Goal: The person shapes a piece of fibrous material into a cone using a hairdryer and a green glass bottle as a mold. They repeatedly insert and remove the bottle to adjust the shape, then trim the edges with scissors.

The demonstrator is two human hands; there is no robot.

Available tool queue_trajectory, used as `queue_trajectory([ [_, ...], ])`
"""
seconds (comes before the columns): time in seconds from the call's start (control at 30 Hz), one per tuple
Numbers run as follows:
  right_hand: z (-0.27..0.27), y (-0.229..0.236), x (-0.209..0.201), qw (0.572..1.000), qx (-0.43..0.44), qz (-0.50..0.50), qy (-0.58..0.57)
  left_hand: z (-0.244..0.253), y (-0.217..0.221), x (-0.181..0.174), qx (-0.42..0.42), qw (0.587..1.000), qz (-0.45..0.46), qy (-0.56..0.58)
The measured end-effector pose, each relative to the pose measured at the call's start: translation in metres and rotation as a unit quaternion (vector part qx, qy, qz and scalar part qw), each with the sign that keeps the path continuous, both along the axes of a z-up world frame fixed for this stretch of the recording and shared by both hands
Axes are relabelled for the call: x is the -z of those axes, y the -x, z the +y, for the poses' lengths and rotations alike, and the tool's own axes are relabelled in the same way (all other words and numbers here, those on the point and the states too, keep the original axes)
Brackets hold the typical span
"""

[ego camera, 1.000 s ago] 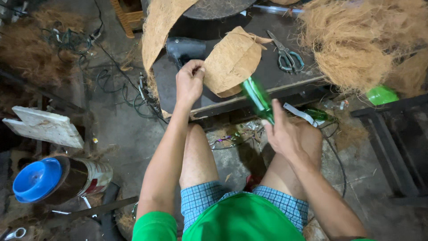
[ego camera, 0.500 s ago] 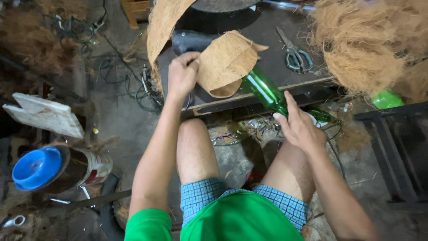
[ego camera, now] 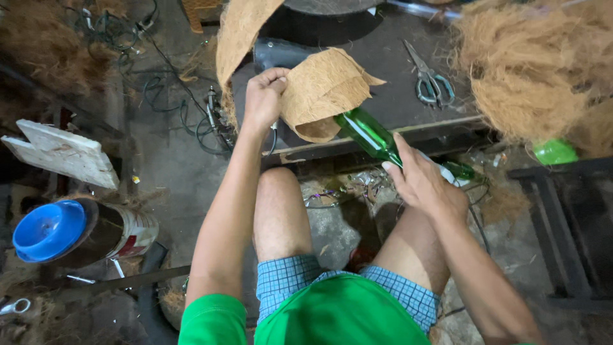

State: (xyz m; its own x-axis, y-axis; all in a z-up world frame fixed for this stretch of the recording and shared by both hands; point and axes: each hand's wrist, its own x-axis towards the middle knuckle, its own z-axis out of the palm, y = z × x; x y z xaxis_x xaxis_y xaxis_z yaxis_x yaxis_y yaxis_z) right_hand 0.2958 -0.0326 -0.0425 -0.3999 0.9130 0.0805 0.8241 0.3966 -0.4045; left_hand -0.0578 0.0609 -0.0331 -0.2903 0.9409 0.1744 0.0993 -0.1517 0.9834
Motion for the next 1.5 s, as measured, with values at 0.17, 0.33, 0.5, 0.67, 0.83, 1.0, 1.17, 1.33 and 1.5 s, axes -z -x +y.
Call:
queue_trajectory([
  [0.17, 0.002, 0.012, -0.013, 0.997, 0.035, -0.02, 0.065, -0.018, -0.007, -0.035, -0.014, 1.0, -0.004, 0.001],
  [0.33, -0.004, 0.019, -0.021, 0.996, 0.058, -0.019, 0.065, -0.004, -0.005, -0.011, -0.021, 1.0, 0.002, -0.002],
  [0.5, 0.002, 0.029, -0.033, 0.989, 0.08, -0.064, 0.105, -0.012, -0.007, -0.022, -0.029, 0.999, -0.009, -0.038],
  [0.67, 0.003, 0.022, -0.025, 0.987, 0.092, -0.023, 0.133, -0.049, -0.005, 0.002, -0.031, 0.99, -0.115, -0.076],
  [0.83, -0.003, 0.021, -0.035, 0.981, 0.103, 0.019, 0.164, -0.051, -0.009, 0.043, -0.045, 0.992, -0.086, -0.085],
  [1.0, -0.02, 0.021, -0.062, 0.977, 0.092, 0.102, 0.161, -0.037, -0.016, 0.028, -0.006, 0.987, -0.117, -0.107],
  [1.17, -0.012, 0.0, -0.043, 0.992, 0.056, 0.09, 0.068, -0.02, -0.013, 0.034, 0.03, 0.987, -0.123, -0.097],
  [1.33, -0.018, 0.003, -0.038, 0.998, 0.029, 0.046, 0.031, -0.025, -0.015, 0.02, 0.055, 0.994, -0.06, -0.079],
  [1.5, -0.009, 0.01, -0.01, 0.998, 0.052, 0.022, -0.018, -0.04, -0.019, -0.005, 0.012, 0.999, -0.026, -0.043],
])
